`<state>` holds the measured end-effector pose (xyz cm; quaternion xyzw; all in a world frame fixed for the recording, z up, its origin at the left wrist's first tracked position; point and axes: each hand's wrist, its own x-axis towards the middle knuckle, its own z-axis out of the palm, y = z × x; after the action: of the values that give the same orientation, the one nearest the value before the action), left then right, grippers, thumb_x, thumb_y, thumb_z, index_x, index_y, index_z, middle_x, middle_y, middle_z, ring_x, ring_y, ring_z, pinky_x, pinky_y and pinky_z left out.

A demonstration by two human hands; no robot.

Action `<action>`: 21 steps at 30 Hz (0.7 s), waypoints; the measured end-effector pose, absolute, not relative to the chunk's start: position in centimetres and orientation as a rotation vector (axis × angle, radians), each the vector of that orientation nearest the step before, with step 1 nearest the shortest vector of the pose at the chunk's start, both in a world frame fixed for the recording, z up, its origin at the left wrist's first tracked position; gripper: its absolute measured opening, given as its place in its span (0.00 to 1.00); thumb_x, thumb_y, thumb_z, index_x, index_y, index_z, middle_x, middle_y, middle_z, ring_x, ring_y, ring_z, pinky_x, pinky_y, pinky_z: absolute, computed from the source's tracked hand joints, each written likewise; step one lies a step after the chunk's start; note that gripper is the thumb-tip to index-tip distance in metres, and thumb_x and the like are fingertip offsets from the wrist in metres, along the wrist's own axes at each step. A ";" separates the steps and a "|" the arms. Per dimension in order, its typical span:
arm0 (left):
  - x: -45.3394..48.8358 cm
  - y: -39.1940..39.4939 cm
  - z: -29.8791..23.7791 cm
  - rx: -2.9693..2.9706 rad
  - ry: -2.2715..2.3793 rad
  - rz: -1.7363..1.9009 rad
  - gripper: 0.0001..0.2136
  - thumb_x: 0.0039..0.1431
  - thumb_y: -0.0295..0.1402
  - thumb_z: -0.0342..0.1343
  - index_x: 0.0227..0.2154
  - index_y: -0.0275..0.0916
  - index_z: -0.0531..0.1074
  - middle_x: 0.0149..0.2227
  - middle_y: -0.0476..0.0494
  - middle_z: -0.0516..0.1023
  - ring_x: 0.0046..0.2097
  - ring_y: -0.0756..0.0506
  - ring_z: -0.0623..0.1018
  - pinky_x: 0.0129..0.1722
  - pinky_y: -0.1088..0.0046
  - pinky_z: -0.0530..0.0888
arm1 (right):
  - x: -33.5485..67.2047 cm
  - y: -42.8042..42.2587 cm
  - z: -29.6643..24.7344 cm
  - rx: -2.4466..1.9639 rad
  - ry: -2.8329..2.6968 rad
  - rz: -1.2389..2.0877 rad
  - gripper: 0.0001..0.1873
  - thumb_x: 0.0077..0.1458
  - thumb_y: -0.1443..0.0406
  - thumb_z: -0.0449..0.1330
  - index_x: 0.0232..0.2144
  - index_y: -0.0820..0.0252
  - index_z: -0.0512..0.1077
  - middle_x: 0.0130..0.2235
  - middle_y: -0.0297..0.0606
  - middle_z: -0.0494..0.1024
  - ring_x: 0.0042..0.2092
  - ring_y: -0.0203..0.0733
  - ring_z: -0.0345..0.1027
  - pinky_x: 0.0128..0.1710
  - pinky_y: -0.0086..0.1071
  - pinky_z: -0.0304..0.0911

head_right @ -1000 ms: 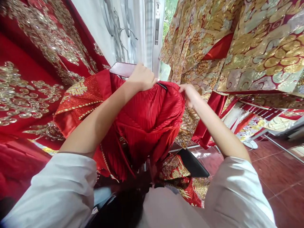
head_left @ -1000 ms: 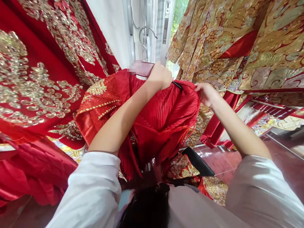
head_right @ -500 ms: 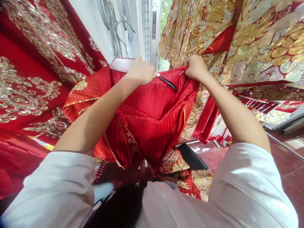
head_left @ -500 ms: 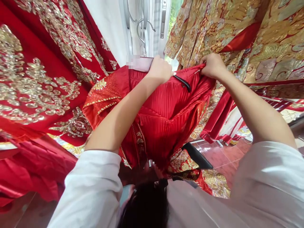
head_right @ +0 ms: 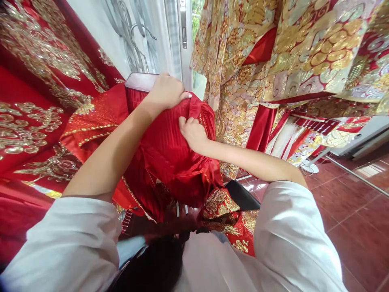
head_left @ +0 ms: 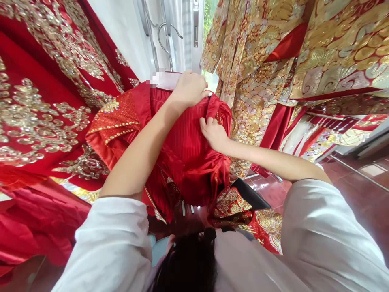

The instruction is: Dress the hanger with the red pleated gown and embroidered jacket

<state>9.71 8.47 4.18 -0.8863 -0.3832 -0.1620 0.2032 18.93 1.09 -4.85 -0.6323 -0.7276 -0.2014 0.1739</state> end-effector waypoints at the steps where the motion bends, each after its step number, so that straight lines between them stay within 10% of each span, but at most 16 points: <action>1: 9.1 8.0 4.5 -2.507 -0.995 -0.497 0.22 0.63 0.41 0.38 0.49 0.37 0.73 0.51 0.40 0.73 0.53 0.40 0.69 0.54 0.60 0.60 | 18.7 0.8 -5.8 -1.817 -2.084 -0.535 0.19 0.60 0.74 0.41 0.47 0.67 0.67 0.40 0.58 0.72 0.41 0.51 0.69 0.32 0.38 0.65; 5: 4.3 5.8 6.1 -2.435 -0.949 -0.831 0.24 0.62 0.41 0.38 0.55 0.40 0.67 0.57 0.45 0.67 0.57 0.42 0.64 0.57 0.66 0.60 | 21.2 -0.5 -7.1 -1.702 -1.976 -0.398 0.23 0.61 0.60 0.50 0.55 0.65 0.61 0.37 0.52 0.74 0.37 0.51 0.69 0.34 0.39 0.64; 13: -5.2 4.5 3.8 -2.181 -1.801 -0.722 0.32 0.60 0.52 0.29 0.49 0.44 0.73 0.48 0.47 0.76 0.45 0.38 0.72 0.44 0.62 0.66 | 27.0 4.0 -11.2 -1.435 -1.725 -0.092 0.11 0.55 0.60 0.54 0.34 0.63 0.68 0.39 0.49 0.74 0.41 0.48 0.66 0.47 0.43 0.61; 21: -4.9 4.9 2.4 -2.042 -1.874 -0.599 0.32 0.62 0.50 0.28 0.40 0.35 0.75 0.42 0.32 0.76 0.42 0.34 0.73 0.36 0.62 0.66 | 27.4 3.7 -12.0 -1.118 -1.460 0.803 0.18 0.51 0.50 0.57 0.27 0.57 0.60 0.26 0.30 0.64 0.27 0.33 0.57 0.30 0.29 0.58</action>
<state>-4.93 4.94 2.39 -0.7117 -0.6531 -0.2089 0.1524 27.36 3.71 -11.96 -0.4700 -0.6135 0.3373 0.5376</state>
